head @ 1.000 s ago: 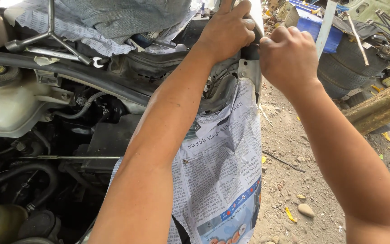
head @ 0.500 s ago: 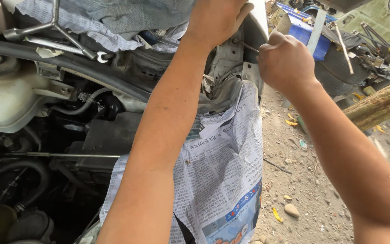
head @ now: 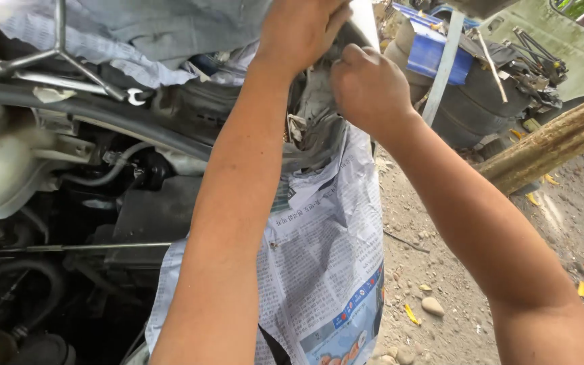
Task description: The person works on the front section of a car with the hood open, using a wrench to tighten bolts on the vehicle's frame. They also use a hammer to tap a metal part into place and handle a screwdriver while adjusting components near the engine bay.
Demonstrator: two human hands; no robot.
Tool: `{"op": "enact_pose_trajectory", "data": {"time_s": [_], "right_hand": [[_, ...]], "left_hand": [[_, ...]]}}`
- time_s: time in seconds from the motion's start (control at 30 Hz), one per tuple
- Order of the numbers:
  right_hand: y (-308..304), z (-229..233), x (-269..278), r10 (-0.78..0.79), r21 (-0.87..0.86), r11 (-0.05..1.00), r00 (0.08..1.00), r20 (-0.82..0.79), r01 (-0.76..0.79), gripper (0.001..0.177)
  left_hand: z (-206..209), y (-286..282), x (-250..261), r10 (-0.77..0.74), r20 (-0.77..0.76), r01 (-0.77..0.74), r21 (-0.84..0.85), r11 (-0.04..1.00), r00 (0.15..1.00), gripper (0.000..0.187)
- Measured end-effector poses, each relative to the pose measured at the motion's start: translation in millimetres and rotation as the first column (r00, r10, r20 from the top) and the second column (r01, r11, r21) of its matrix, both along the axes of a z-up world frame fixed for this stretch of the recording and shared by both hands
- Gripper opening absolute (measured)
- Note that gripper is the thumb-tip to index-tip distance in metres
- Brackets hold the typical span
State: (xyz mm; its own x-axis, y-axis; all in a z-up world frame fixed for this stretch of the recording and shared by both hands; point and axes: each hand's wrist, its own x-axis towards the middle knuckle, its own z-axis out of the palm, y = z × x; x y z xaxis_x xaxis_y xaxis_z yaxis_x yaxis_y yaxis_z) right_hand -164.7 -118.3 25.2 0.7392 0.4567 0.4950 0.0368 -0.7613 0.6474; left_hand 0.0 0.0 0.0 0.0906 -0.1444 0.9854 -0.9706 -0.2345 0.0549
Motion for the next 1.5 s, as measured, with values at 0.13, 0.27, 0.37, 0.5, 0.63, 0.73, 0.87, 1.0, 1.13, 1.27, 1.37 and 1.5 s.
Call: {"op": "enact_pose_trajectory", "data": {"time_s": [0.13, 0.27, 0.37, 0.5, 0.63, 0.73, 0.87, 1.0, 1.13, 1.27, 1.37, 1.5], "right_hand": [[8, 7, -21, 0.052, 0.05, 0.997, 0.998, 0.022, -0.053, 0.023], [3, 28, -45, 0.114, 0.129, 0.984, 0.991, 0.075, -0.123, 0.02], [8, 44, -59, 0.197, 0.211, 0.954, 0.976, 0.092, -0.212, 0.009], [14, 49, -69, 0.35, 0.437, 0.833, 0.935, 0.061, -0.34, 0.015], [4, 46, -68, 0.209, 0.539, 0.828, 0.977, -0.039, -0.156, 0.014], [-10, 40, -63, 0.102, 0.416, 0.905, 0.995, -0.011, -0.088, 0.012], [-32, 21, -52, 0.121, 0.16, 0.978, 0.987, 0.103, -0.137, 0.012], [-48, 3, -44, 0.15, 0.038, 0.987, 0.979, 0.135, -0.156, 0.009], [-48, -4, -43, 0.161, 0.055, 0.984, 0.979, 0.127, -0.169, 0.009], [-45, -7, -43, 0.158, 0.082, 0.982, 0.979, 0.125, -0.169, 0.011], [-36, -9, -42, 0.162, 0.099, 0.98, 0.981, 0.106, -0.172, 0.011], [-11, -6, -38, 0.163, 0.129, 0.978, 0.986, 0.03, -0.166, 0.013]], "left_hand": [[3, 35, -30, -0.045, -0.123, 0.064, 0.16, 0.985, 0.991, 0.02], [-2, 31, -44, -0.151, -0.162, 0.192, 0.284, 0.939, 0.975, 0.021], [-6, 19, -45, -0.27, -0.005, 0.268, 0.151, 0.952, 0.963, 0.026], [1, 23, -60, -0.336, -0.317, 0.435, 0.327, 0.839, 0.887, 0.015], [-2, 16, -55, -0.162, -0.222, 0.243, 0.41, 0.879, 0.961, 0.012], [1, 18, -54, -0.121, -0.269, 0.229, 0.416, 0.88, 0.955, 0.007], [-5, 11, -42, -0.131, -0.307, 0.224, 0.294, 0.929, 0.943, 0.009], [-6, 10, -36, -0.055, -0.249, 0.137, 0.326, 0.936, 0.967, 0.012], [-5, 9, -36, -0.059, -0.278, 0.146, 0.304, 0.942, 0.959, 0.015], [-10, 6, -30, -0.104, -0.242, 0.165, 0.249, 0.954, 0.965, 0.015], [-9, 6, -32, -0.105, -0.237, 0.166, 0.256, 0.952, 0.966, 0.016], [-5, 8, -37, -0.078, -0.239, 0.127, 0.195, 0.973, 0.968, 0.02]]}}
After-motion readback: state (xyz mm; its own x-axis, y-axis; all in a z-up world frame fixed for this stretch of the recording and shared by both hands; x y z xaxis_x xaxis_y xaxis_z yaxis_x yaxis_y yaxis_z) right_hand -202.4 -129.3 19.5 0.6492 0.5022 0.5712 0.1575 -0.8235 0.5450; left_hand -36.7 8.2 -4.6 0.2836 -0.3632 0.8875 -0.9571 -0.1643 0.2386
